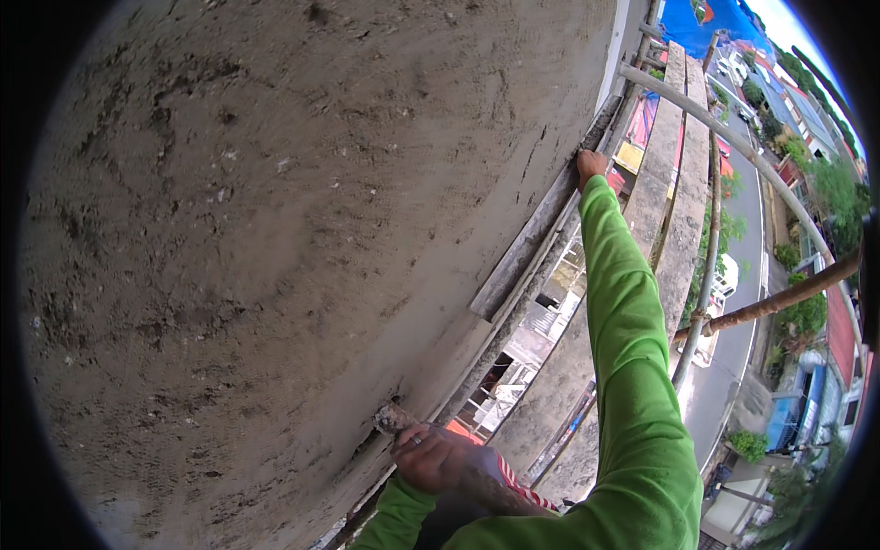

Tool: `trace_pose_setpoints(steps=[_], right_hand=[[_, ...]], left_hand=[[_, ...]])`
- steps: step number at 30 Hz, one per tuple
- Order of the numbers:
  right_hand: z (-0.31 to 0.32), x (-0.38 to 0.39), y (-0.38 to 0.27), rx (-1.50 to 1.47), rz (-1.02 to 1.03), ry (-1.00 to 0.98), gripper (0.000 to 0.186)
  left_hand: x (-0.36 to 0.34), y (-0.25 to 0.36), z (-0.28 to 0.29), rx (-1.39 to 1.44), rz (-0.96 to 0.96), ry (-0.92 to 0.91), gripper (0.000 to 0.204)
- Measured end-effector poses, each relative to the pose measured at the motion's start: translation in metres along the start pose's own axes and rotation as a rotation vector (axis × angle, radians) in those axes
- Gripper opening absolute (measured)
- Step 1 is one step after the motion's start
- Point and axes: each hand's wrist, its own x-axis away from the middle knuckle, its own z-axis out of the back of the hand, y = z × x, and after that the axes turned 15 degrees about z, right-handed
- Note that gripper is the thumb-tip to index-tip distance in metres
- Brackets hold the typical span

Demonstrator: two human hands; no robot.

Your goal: The person uses a long straightedge to smooth wet cement on a ceiling surface. They repeatedly drag the tool across the surface to level the material and remove excess.

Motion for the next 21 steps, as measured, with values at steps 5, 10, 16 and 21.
trace_pose_setpoints(steps=[5,10,16,21], right_hand=[[0.006,-0.007,0.001,0.12,-0.105,0.123,0.032],[0.024,0.015,-0.021,0.221,0.031,0.092,0.033],[0.047,0.034,-0.099,0.151,0.01,0.23,0.027],[0.049,0.073,-0.163,-0.069,-0.087,0.289,0.025]], left_hand=[[-0.007,0.003,-0.004,0.086,-0.043,0.062,0.017],[0.002,-0.003,-0.008,0.105,-0.036,0.055,0.019],[0.005,-0.007,-0.008,0.108,-0.061,0.1,0.02],[0.005,0.002,-0.001,0.056,-0.014,0.12,0.018]])
